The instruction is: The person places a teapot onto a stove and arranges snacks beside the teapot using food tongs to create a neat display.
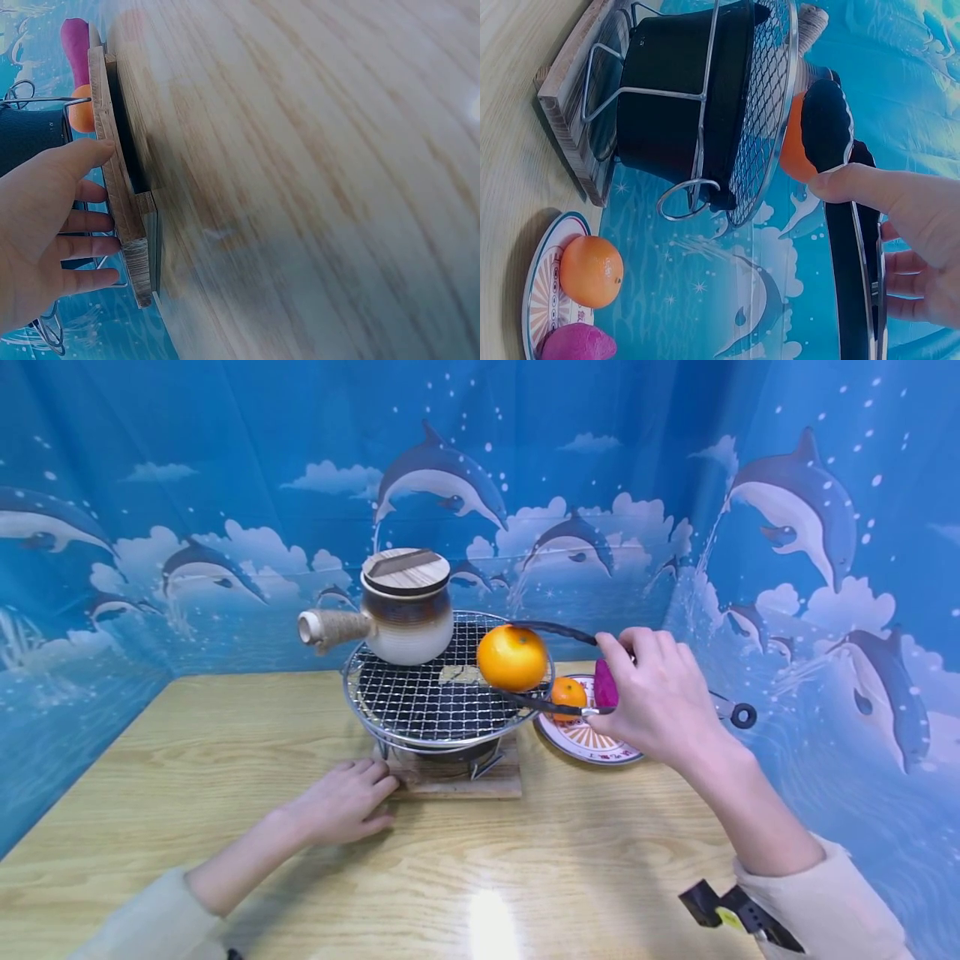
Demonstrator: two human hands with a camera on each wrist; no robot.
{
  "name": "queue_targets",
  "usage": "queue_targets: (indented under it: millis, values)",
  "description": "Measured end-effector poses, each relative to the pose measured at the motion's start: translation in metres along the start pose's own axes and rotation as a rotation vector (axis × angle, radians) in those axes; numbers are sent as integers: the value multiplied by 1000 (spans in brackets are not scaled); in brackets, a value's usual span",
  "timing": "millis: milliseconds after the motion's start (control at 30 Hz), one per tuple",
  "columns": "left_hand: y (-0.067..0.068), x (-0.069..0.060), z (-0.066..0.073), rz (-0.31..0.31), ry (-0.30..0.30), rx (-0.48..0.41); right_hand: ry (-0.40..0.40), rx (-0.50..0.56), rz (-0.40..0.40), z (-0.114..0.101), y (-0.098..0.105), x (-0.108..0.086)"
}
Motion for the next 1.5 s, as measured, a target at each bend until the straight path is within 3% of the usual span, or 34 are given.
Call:
queue_targets:
  millis: [467,1100,1500]
  values:
    - [-2,0,0,-2,-3,7,68,33,46,-12,-4,8]
    - [-2,0,0,-2,-7,38,41,79,20,-20,-7,16]
    - [-3,0,0,-14,-2,18,74,91,21,-29,-11,21]
Point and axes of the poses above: each hand's wrist, its own x-axis towards the middle knuckle, its own y-axis out of the back of the hand, z = x × y, the point moved 6 cm from there along x, towards the middle knuckle, and after that the axes turned 6 degrees about y, right-handed, at the moved point
